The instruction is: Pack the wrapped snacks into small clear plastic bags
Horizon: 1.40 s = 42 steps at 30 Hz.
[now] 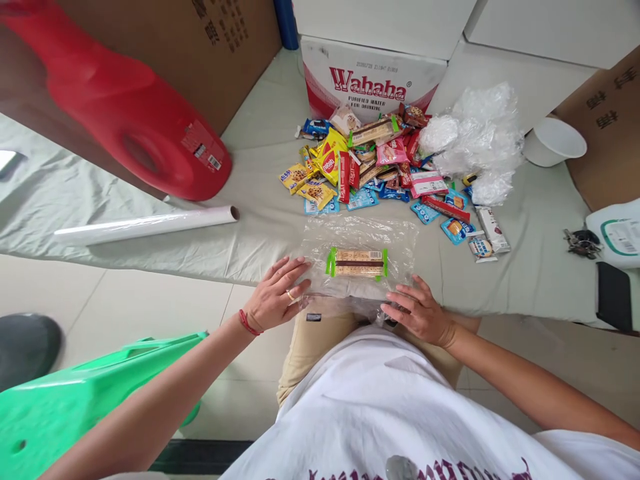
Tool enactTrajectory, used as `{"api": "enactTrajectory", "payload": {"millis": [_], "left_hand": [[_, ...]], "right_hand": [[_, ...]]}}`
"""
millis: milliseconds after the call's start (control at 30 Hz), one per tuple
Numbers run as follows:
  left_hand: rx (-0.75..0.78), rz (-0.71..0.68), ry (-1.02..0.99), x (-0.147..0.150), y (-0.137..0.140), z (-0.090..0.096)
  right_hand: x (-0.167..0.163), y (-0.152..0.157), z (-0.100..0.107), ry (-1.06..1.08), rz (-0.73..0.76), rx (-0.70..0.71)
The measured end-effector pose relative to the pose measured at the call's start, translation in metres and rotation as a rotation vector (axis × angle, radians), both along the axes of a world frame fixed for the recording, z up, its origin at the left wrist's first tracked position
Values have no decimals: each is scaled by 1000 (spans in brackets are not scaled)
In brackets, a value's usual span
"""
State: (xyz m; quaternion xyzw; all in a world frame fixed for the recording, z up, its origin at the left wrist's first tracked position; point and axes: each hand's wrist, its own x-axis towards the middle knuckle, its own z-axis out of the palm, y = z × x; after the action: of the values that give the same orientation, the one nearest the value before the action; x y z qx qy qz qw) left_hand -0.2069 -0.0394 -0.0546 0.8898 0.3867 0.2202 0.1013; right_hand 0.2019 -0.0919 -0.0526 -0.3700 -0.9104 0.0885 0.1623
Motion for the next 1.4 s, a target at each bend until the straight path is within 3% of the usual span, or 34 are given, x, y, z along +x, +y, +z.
{"api": "enactTrajectory", "payload": {"millis": [100, 200, 367, 500, 600, 667, 733, 800, 833, 933, 1000, 1100, 1233, 1300, 1400], "left_hand": [[-42, 83, -92, 6, -2, 11], [-120, 159, -194, 14, 4, 23], [-193, 356, -255, 33, 26, 30], [-253, 688, -262, 41, 48, 25], [-301, 930, -248, 31, 64, 24], [-217, 1066, -289, 21, 68, 29], [4, 1142, -351, 16, 64, 40], [270, 1058, -408, 22, 50, 54], [381, 940, -430, 31, 41, 61], [285, 400, -365, 73, 15, 72], [197, 236, -225, 103, 6, 70], [69, 209, -33, 132, 7, 58], [-58, 219, 159, 141, 17, 50], [-51, 212, 203, 140, 18, 51], [-16, 199, 205, 140, 15, 49]], "right_hand": [[-9, 6, 26, 200, -135, -45], [-13, 23, 46, 413, -275, -175], [-16, 64, 49, 607, -543, -386], [-18, 82, 40, 489, -737, -441], [-13, 86, 40, 194, -772, -407], [-6, 89, 44, 27, -771, -350], [-1, 95, 52, -25, -749, -228], [0, 106, 63, -15, -685, -76], [-3, 114, 68, -9, -632, -21], [-26, 146, 78, -35, -438, 2], [-50, 170, 78, -107, -328, -62], [-85, 201, 72, -249, -280, -236], [-104, 229, 74, -292, -222, -544], [-102, 232, 81, -235, -138, -574], [-94, 217, 95, -81, -33, -491]]}}
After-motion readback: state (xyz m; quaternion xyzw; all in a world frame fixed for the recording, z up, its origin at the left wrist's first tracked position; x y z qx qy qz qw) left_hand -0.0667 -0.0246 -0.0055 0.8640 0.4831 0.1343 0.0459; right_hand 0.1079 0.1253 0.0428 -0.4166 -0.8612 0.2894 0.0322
